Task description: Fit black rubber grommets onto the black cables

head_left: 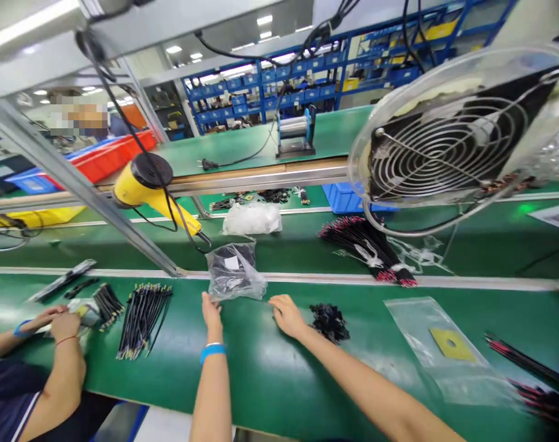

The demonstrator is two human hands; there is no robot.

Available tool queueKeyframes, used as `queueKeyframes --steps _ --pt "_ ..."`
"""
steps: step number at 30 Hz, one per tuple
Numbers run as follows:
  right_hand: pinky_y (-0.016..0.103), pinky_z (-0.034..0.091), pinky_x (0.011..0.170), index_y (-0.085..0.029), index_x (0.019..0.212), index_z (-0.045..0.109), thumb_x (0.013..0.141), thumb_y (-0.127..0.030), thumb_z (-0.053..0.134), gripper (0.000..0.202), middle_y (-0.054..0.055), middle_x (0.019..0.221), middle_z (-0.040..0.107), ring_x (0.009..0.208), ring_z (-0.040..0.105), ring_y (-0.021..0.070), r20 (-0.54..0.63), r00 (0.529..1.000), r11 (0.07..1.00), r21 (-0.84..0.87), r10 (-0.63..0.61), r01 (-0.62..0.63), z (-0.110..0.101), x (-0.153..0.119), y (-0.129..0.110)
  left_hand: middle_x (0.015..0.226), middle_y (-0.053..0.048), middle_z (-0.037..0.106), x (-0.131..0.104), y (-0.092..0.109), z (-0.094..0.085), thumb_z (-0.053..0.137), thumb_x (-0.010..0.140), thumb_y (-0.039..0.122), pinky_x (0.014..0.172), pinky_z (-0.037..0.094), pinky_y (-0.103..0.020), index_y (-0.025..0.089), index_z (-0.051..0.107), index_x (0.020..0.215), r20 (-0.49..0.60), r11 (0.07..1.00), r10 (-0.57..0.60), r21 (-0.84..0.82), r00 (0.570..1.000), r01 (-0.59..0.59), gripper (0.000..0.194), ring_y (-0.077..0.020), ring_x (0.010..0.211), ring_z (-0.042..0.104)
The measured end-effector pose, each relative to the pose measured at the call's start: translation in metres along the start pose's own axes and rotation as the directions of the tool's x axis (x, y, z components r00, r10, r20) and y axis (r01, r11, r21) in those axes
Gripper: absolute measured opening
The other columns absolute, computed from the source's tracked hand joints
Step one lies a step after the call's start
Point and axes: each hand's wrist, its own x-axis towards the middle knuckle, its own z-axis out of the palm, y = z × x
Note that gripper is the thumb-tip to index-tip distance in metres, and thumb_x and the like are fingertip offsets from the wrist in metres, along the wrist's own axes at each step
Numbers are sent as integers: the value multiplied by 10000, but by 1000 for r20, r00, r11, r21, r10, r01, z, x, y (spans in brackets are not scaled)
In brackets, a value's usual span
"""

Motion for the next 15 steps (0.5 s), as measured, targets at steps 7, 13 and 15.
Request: queueKeyframes --steps 7,13,15 --pt "402 521 832 -174 1177 558 934 -324 547 286 79 1187 575 986 597 203 96 975 971 117 198 -209 35 93 -45 1194 -94 581 3 37 18 560 902 310 827 526 -428 162 549 1190 117 963 -118 -228 986 142 325 -223 995 605" --pt "402 525 816 -156 1178 558 921 -326 567 308 75 1179 578 981 600 214 208 970 950 258 124 -177 40 91 -46 1127 -84 606 -27 37 -31 556 904 321 776 539 -395 150 560 1157 177 913 -52 -391 983 118 306 -201 926 621" --pt "391 529 803 -155 1169 566 918 -328 570 305 71 1175 582 971 603 213 250 966 949 287 57 -130 38 78 -45 938 -43 641 -57 18 -47 576 886 336 668 531 -316 133 607 1005 176 888 -46 -444 983 121 237 -148 759 620"
